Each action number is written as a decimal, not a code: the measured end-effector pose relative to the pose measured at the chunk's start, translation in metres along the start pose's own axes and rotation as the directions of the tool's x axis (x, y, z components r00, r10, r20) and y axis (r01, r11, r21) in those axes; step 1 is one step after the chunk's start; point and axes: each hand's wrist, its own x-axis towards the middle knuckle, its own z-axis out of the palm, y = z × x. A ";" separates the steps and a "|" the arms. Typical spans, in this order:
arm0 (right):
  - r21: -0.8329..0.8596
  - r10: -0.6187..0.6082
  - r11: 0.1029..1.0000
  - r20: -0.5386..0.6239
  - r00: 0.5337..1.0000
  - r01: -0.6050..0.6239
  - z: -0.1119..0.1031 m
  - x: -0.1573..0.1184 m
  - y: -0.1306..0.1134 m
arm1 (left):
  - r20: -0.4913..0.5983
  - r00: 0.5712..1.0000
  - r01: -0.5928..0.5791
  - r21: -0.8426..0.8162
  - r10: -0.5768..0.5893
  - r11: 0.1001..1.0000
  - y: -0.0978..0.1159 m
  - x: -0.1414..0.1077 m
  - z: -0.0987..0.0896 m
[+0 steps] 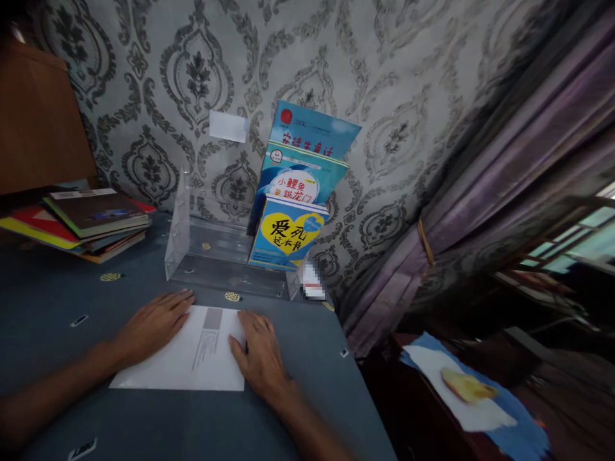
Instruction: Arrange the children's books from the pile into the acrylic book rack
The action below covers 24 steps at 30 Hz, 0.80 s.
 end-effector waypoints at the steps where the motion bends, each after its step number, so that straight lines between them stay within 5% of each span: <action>1: 0.011 -0.005 1.000 -0.029 1.000 0.006 0.001 0.000 0.004 | -0.001 1.000 0.000 0.011 0.000 1.000 0.001 0.000 0.000; 16: 0.127 0.149 0.983 -0.132 0.980 -0.133 -0.011 0.019 0.009 | 0.046 0.993 -0.108 0.028 0.106 0.994 0.024 -0.003 -0.026; 20: -0.040 -0.014 0.999 -0.317 0.948 0.002 -0.053 0.059 0.011 | 0.081 0.989 -0.124 0.026 0.121 0.992 0.023 -0.002 -0.029; 24: -0.341 -0.275 0.934 -0.497 0.823 0.106 -0.113 0.116 0.012 | 0.103 0.987 -0.121 0.010 0.120 0.993 0.022 -0.001 -0.033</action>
